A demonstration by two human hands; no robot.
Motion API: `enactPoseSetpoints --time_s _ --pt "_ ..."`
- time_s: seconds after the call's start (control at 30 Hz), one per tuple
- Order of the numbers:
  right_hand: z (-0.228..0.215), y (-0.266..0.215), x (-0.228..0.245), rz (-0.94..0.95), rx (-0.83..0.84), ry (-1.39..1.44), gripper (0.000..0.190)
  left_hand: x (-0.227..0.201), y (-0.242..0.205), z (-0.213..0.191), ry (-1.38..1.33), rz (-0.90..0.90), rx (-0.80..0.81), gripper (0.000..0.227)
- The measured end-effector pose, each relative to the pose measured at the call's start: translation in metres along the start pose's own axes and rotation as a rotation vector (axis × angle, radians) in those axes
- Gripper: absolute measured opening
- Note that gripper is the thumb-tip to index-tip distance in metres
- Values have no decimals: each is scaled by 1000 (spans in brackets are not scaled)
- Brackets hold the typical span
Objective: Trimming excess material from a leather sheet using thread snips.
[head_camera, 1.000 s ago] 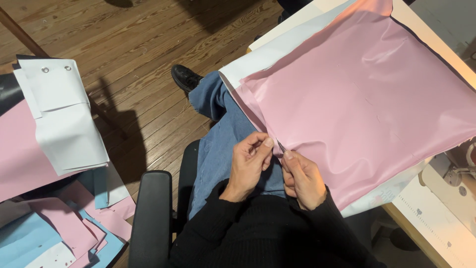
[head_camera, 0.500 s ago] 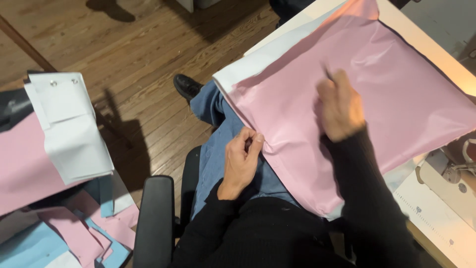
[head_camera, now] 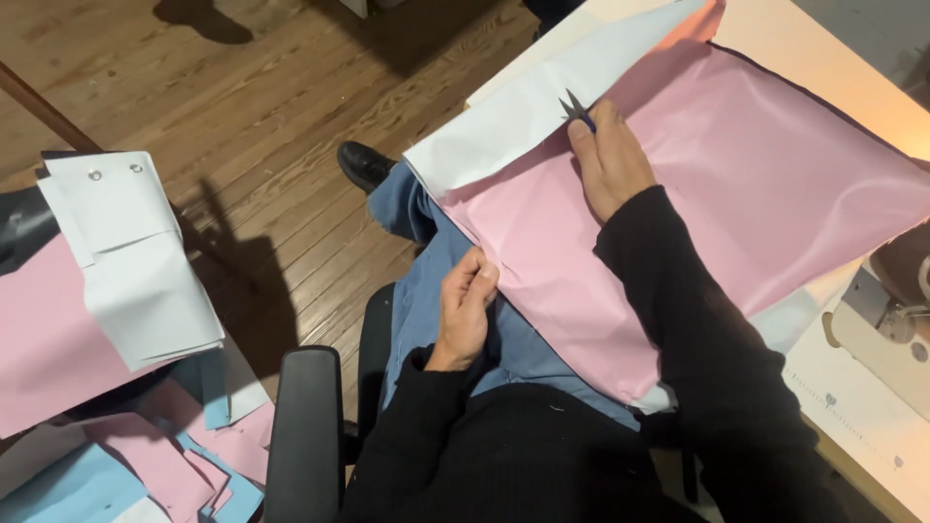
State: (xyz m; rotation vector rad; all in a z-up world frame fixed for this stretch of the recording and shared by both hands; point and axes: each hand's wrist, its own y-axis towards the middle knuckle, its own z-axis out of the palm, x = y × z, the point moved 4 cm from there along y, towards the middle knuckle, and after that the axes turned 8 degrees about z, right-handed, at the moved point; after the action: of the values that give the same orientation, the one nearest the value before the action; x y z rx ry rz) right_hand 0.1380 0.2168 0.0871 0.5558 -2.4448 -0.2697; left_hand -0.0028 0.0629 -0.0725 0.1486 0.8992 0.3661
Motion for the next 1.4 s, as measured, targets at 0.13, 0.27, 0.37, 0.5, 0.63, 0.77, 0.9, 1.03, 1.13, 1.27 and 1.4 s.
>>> enactPoseSetpoints --time_s 0.13,0.27,0.37,0.5,0.63,0.77,0.9,1.03,1.13,1.27,1.4 --pt "-10 -7 15 53 1 53 31 -26 2 10 34 -13 40 20" --pt "-32 -30 51 73 -50 160 29 -38 4 14 137 -12 36 20" --pt "-31 -71 68 221 60 286 34 -36 6 11 106 -14 22 22" --pt "7 -154 72 844 460 851 39 -32 2 8 81 -17 28 20" --pt "37 -177 58 942 539 923 40 -41 -1 10 170 16 16 22" --pt "43 -182 53 1003 506 979 42 -40 1 15 128 11 13 24" --pt "45 -178 61 990 495 976 43 -41 -1 16 169 29 -1 24" --pt "46 -173 64 981 474 966 43 -44 -2 20 66 1 -2 24" --pt "48 -171 60 954 476 967 42 -44 0 18 69 -33 -16 24" --pt "53 -172 54 943 484 993 41 -47 -2 18 114 18 -3 24" --pt "55 -173 54 946 474 1002 40 -40 -3 16 69 -6 -14 23"
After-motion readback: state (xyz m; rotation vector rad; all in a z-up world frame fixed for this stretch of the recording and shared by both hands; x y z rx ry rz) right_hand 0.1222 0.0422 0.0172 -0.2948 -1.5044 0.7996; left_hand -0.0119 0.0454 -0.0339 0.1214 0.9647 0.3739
